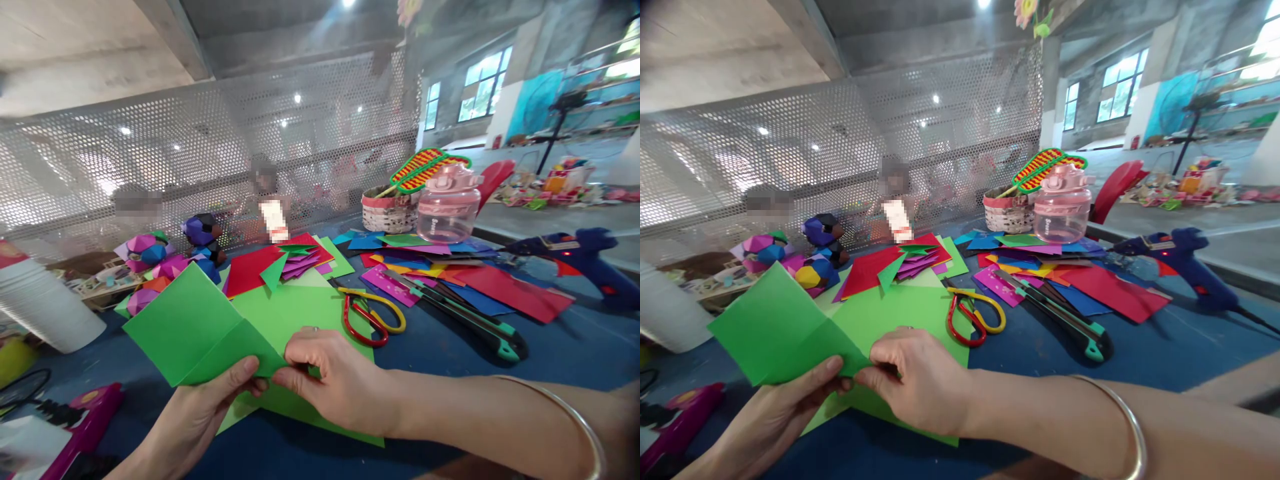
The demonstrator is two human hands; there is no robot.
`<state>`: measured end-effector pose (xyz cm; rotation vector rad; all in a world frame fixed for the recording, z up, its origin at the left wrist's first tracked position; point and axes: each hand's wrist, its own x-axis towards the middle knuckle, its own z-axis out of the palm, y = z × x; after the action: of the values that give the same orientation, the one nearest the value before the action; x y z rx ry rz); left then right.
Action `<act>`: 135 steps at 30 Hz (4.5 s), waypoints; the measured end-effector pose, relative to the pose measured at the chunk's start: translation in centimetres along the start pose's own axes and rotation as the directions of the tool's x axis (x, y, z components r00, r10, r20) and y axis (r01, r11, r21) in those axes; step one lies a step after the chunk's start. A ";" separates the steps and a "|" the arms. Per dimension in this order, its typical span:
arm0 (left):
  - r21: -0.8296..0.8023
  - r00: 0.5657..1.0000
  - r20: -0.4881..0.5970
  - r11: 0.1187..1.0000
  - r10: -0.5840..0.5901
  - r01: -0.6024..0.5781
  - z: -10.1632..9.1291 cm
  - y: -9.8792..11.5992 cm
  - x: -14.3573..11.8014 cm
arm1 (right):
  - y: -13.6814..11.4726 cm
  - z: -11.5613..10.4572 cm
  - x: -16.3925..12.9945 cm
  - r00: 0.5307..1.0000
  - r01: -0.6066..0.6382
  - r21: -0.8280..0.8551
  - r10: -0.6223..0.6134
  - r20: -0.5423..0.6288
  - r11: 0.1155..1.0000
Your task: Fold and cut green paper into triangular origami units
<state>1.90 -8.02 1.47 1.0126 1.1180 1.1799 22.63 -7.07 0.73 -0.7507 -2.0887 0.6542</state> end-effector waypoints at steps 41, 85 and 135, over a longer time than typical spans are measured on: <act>-0.172 0.993 -0.119 0.984 0.022 -0.042 -0.5 0.5 0.6 | -0.3 -0.2 -0.1 0.983 -0.181 -0.007 0.180 -0.037 0.983; -0.033 0.999 0.039 0.999 -0.019 0.020 -0.3 0.1 0.4 | 0.1 -0.4 0.3 0.968 -0.235 0.108 0.242 -0.064 0.966; 0.458 0.497 0.857 0.244 0.134 -0.855 -1.2 -0.4 3.1 | 0.0 -2.6 0.0 0.907 -0.189 -0.670 0.389 0.162 0.718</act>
<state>0.93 -5.02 0.57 2.6625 0.6559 0.4562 24.74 -6.58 2.18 -1.4773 -2.5261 0.1846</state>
